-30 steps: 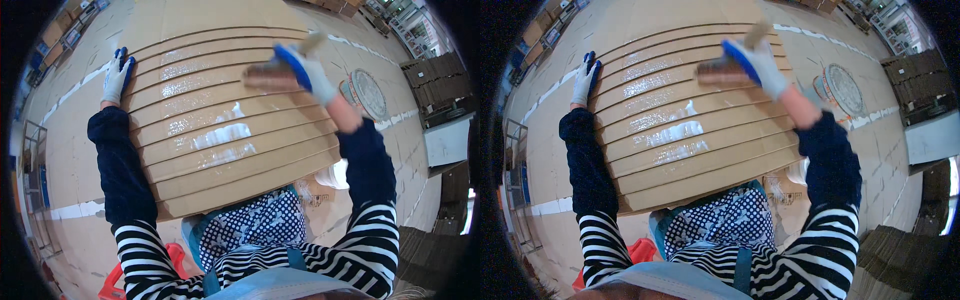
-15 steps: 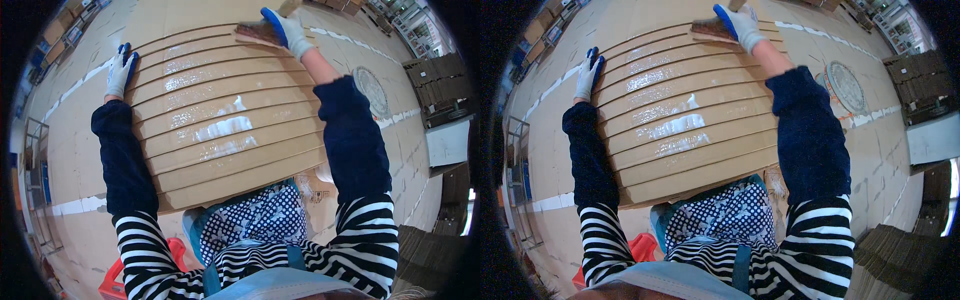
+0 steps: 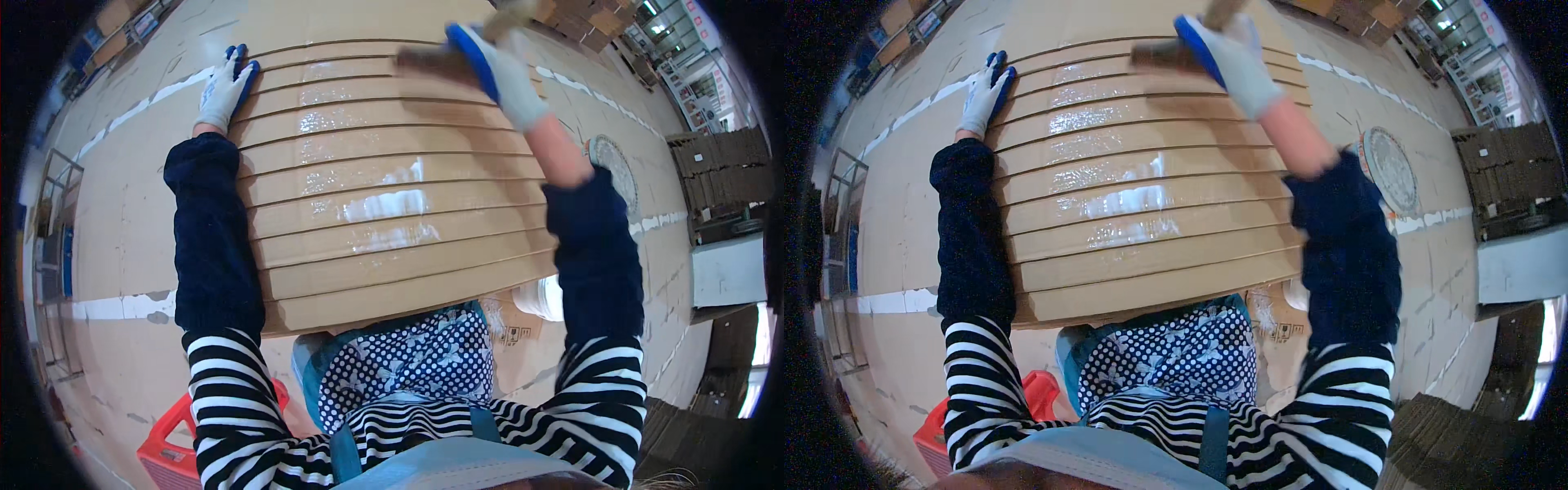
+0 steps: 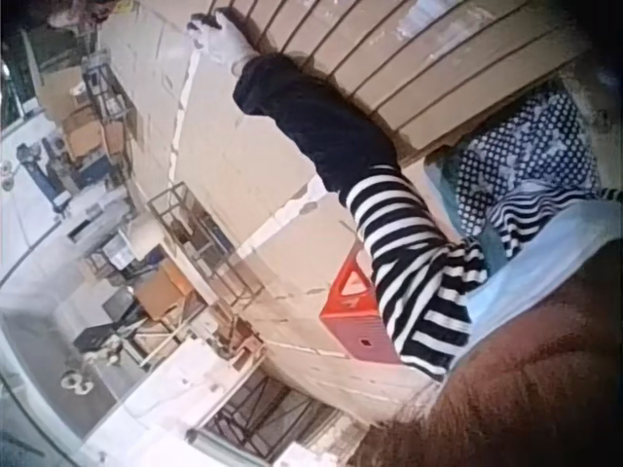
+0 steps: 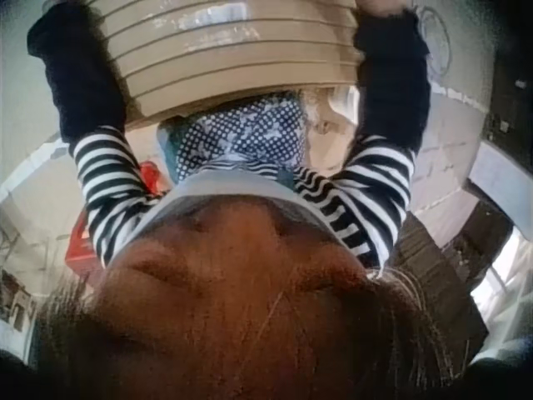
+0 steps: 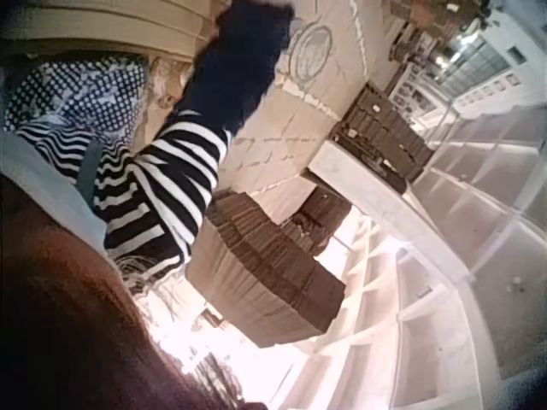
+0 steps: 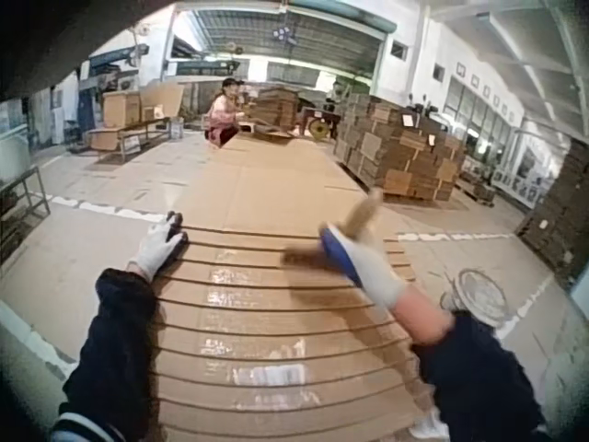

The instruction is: Apply glue to the edges of a stack of cardboard sheets using a large brush.

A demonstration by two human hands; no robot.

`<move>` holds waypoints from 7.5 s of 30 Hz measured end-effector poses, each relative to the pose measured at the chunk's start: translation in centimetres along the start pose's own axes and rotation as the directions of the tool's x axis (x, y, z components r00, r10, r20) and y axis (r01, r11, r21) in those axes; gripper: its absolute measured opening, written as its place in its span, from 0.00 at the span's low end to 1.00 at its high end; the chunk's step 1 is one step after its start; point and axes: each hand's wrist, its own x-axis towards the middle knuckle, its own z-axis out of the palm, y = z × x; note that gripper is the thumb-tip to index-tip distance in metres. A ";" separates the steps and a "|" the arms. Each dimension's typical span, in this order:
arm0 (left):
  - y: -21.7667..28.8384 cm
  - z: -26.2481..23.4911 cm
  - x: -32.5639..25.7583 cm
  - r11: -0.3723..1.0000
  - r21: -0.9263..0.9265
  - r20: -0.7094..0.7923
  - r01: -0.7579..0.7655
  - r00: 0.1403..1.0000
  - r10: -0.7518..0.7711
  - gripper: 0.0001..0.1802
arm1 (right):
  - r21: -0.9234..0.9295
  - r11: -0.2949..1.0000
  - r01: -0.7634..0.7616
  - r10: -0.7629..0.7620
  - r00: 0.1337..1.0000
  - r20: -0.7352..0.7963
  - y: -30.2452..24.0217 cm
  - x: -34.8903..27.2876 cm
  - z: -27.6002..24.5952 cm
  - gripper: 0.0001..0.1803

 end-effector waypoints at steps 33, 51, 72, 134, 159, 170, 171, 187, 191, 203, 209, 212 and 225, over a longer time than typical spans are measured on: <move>-0.7 0.9 -0.8 0.980 0.093 -0.085 0.178 0.982 -0.170 0.37 | 0.183 0.962 -0.204 0.149 0.950 0.275 -4.4 -7.9 7.0 0.16; 3.0 -3.7 -1.6 0.972 0.146 -0.077 0.183 0.982 -0.174 0.31 | 0.114 0.993 0.027 -0.057 0.962 0.269 -7.9 -5.5 11.1 0.14; 3.3 -3.6 -1.8 0.968 0.194 -0.120 0.159 0.983 -0.138 0.29 | -0.019 0.947 0.319 -0.303 0.915 0.266 -11.6 -11.7 10.0 0.09; 10.1 -15.1 -36.7 0.487 -0.570 0.318 0.661 0.725 -0.611 0.22 | 0.565 0.802 -0.191 0.210 0.977 0.033 -4.5 -22.5 -7.3 0.11; 14.1 -22.5 -27.3 0.566 -0.036 0.465 0.823 0.516 -0.720 0.25 | -0.341 0.564 -0.753 0.821 0.555 0.134 2.7 -27.8 -18.6 0.29; 10.1 -10.9 -30.4 0.784 -0.295 -0.328 0.545 0.713 -0.619 0.23 | -0.448 0.634 -0.631 0.473 0.774 -0.421 9.4 -30.3 -11.2 0.22; 11.2 -11.0 -29.3 0.772 -0.088 -0.283 0.630 0.727 -0.626 0.23 | -0.455 0.628 -0.632 0.474 0.773 -0.420 9.2 -30.1 -11.4 0.22; 11.5 -16.7 -31.3 0.495 -0.119 0.466 0.861 0.488 -0.738 0.23 | -0.845 0.511 0.156 0.113 0.963 0.246 9.1 -33.1 -16.1 0.22; 9.6 -18.1 -30.1 0.784 0.601 0.374 0.157 0.811 -0.449 0.20 | -0.888 0.382 -0.255 0.640 0.767 0.055 4.3 -29.4 -14.1 0.21; 7.4 -11.6 -32.0 0.871 -0.317 -0.361 0.374 0.802 -0.476 0.19 | -0.182 0.859 -0.478 0.352 0.811 -0.467 10.9 -32.5 -11.2 0.24; 11.9 -11.8 -29.0 0.644 0.125 -0.251 0.755 0.652 -0.716 0.25 | -0.528 0.574 -0.625 0.531 0.776 -0.341 10.2 -30.2 -10.4 0.28; 12.2 -11.7 -28.3 0.603 0.302 -0.196 0.739 0.667 -0.719 0.29 | -0.620 0.487 -0.615 0.625 0.741 -0.244 9.2 -29.0 -11.2 0.28; 11.9 -11.9 -28.8 0.699 0.307 -0.152 0.646 0.758 -0.634 0.28 | -0.616 0.471 -0.632 0.682 0.704 -0.200 9.0 -28.7 -12.1 0.31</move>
